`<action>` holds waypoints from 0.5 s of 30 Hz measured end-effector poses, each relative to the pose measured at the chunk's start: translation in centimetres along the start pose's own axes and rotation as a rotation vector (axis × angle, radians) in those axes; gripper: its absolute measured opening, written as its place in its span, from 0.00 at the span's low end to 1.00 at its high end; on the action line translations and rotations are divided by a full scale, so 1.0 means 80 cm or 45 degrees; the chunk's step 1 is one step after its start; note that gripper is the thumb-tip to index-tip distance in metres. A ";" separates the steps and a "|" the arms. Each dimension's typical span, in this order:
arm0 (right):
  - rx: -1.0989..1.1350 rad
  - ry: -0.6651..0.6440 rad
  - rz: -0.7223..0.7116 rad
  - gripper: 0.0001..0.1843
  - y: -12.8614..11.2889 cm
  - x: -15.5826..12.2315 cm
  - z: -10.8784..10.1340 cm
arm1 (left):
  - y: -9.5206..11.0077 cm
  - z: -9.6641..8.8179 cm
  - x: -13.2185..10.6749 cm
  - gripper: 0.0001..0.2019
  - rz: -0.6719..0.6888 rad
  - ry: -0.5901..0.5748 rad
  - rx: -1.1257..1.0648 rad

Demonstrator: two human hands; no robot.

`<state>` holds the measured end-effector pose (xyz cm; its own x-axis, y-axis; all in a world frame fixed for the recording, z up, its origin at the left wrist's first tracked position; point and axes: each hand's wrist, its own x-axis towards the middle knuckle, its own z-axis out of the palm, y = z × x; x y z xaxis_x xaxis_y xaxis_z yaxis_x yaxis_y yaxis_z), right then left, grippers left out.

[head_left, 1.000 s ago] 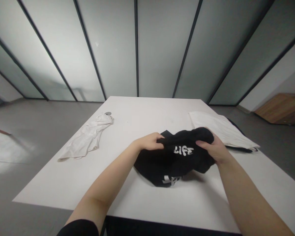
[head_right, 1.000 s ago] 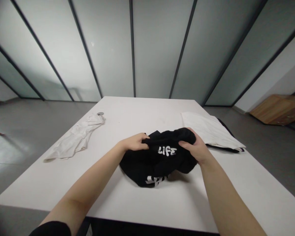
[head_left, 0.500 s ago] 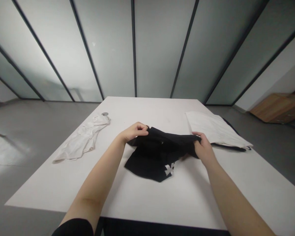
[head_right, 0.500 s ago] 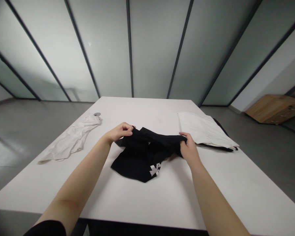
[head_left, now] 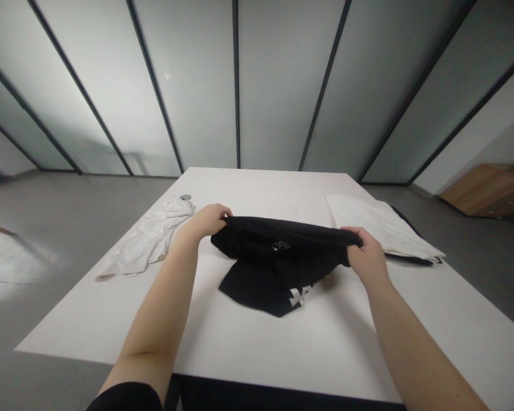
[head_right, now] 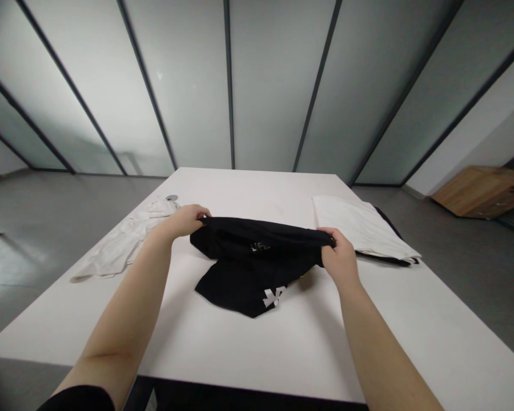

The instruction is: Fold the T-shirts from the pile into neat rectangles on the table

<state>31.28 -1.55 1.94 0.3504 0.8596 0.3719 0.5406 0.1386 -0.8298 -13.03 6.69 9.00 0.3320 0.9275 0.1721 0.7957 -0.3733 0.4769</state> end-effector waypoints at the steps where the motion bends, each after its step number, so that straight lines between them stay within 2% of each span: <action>1: 0.065 0.025 0.031 0.19 0.001 0.001 0.004 | 0.003 0.004 0.003 0.12 0.033 0.183 0.010; 3: 0.226 0.020 0.083 0.18 0.001 0.004 0.009 | 0.011 0.012 0.011 0.12 0.034 0.493 -0.030; 4: 0.306 -0.024 0.111 0.18 -0.002 0.005 0.010 | 0.015 0.017 0.014 0.11 0.010 0.577 -0.083; 5: 0.376 -0.094 0.146 0.18 -0.006 0.006 0.008 | 0.019 0.020 0.016 0.10 -0.018 0.593 -0.150; 6: 0.431 -0.186 0.190 0.18 -0.011 0.007 0.005 | 0.023 0.021 0.017 0.10 -0.039 0.539 -0.224; 8: 0.478 -0.443 0.301 0.18 -0.024 0.007 -0.010 | 0.028 0.015 0.011 0.15 -0.057 0.262 -0.357; 10: 0.445 -0.785 0.405 0.15 -0.035 0.005 -0.032 | 0.032 -0.002 -0.005 0.18 -0.051 -0.138 -0.462; 12: 0.380 -1.128 0.475 0.14 -0.036 0.003 -0.058 | 0.031 -0.027 -0.026 0.18 0.030 -0.583 -0.576; 13: 0.365 -1.237 0.489 0.16 -0.032 0.003 -0.069 | 0.030 -0.039 -0.037 0.19 0.106 -0.795 -0.650; 14: 0.374 -1.307 0.488 0.18 -0.026 0.005 -0.078 | 0.027 -0.049 -0.046 0.20 0.185 -0.933 -0.735; 15: 0.392 -1.320 0.466 0.20 -0.018 0.009 -0.084 | 0.023 -0.055 -0.053 0.23 0.251 -0.987 -0.832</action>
<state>35.89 -4.45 6.19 -0.4290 0.8457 -0.3175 0.2754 -0.2123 -0.9376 -15.21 2.14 12.94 0.8463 0.4960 -0.1944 0.3382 -0.2183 0.9154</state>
